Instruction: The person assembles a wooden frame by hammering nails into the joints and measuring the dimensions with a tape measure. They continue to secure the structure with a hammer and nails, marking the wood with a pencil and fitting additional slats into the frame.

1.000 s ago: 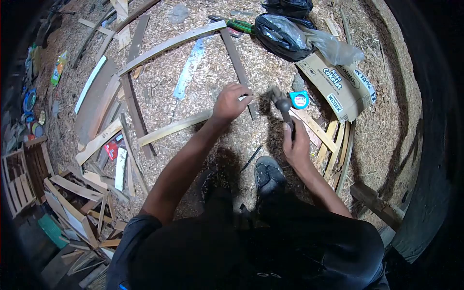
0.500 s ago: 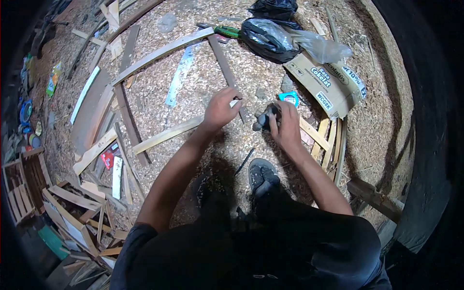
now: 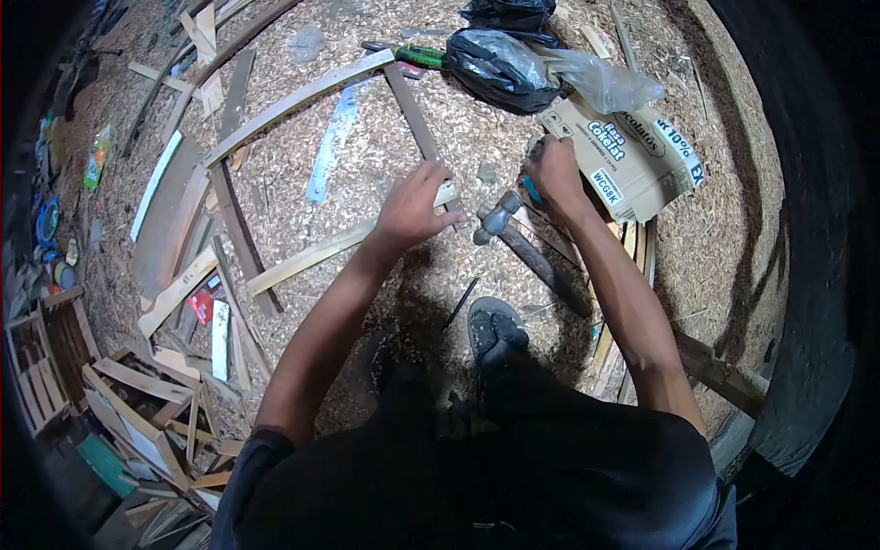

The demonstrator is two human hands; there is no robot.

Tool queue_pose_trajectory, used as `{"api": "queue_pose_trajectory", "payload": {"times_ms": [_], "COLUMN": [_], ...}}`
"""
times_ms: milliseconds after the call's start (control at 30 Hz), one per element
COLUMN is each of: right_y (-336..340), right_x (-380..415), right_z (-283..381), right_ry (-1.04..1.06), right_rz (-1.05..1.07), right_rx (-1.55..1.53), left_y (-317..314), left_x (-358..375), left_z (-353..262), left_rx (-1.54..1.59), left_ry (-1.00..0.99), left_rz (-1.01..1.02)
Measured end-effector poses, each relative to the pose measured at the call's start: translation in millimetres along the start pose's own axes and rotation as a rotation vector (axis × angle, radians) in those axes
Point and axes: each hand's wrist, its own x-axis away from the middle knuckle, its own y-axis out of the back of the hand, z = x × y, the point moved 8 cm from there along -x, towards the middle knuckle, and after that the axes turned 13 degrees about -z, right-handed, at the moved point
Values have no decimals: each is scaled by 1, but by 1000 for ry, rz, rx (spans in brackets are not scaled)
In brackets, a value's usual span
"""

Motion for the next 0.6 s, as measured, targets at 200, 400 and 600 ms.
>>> {"api": "queue_pose_trajectory", "payload": {"times_ms": [200,400,600], "right_y": [36,28,10], "right_x": [16,58,68], "right_z": [33,77,92], "right_ry": [158,134,198], "right_rz": [-202,-36,19], "right_rx": [-246,-451,-440], "left_y": [6,2,13], "left_x": [6,9,10], "left_z": [4,16,10], "left_rx": [-35,80,134], "left_ry": [131,104,130], "left_rz": [127,95,95]}}
